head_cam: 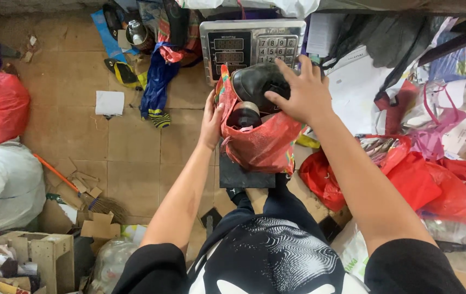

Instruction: The person is weighing bags of plastic bottles, a bag of shoes, and bundles of paper at a recycling center and recording the weights in a notebook.

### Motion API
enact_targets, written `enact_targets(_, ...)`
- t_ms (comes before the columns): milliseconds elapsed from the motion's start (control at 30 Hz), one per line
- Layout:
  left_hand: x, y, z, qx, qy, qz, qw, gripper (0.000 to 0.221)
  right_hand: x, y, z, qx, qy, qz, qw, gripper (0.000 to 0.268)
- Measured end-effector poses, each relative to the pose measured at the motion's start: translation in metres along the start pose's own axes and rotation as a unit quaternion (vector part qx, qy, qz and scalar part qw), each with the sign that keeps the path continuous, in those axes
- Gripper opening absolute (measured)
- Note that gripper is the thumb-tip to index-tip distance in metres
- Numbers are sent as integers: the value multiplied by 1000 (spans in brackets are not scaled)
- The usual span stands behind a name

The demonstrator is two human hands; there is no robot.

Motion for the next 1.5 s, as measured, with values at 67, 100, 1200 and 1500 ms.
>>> enact_targets(67, 0, -1, 1, 1, 2, -9, 1000, 64, -2, -12, 7, 23, -22, -56, 998, 84)
enact_targets(100, -1, 0, -1, 0, 2, -9, 1000, 64, 0, -15, 9, 25, -21, -56, 998, 84)
enact_targets(1200, 25, 25, -2, 27, -11, -15, 999, 62, 6, -14, 23, 63, -102, -106, 987, 102)
enact_targets(1500, 56, 55, -42, -30, 156, 30, 987, 68, -1, -19, 13, 12, -11, -135, 991, 94)
Point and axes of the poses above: each hand's wrist, its own z-axis towards the middle knuckle, its own y-axis out of the back of the hand, x = y × z, the point moved 6 cm from there along z, towards the middle knuckle, and after that the axes turned 6 degrees about -x, right-handed, at the moved point
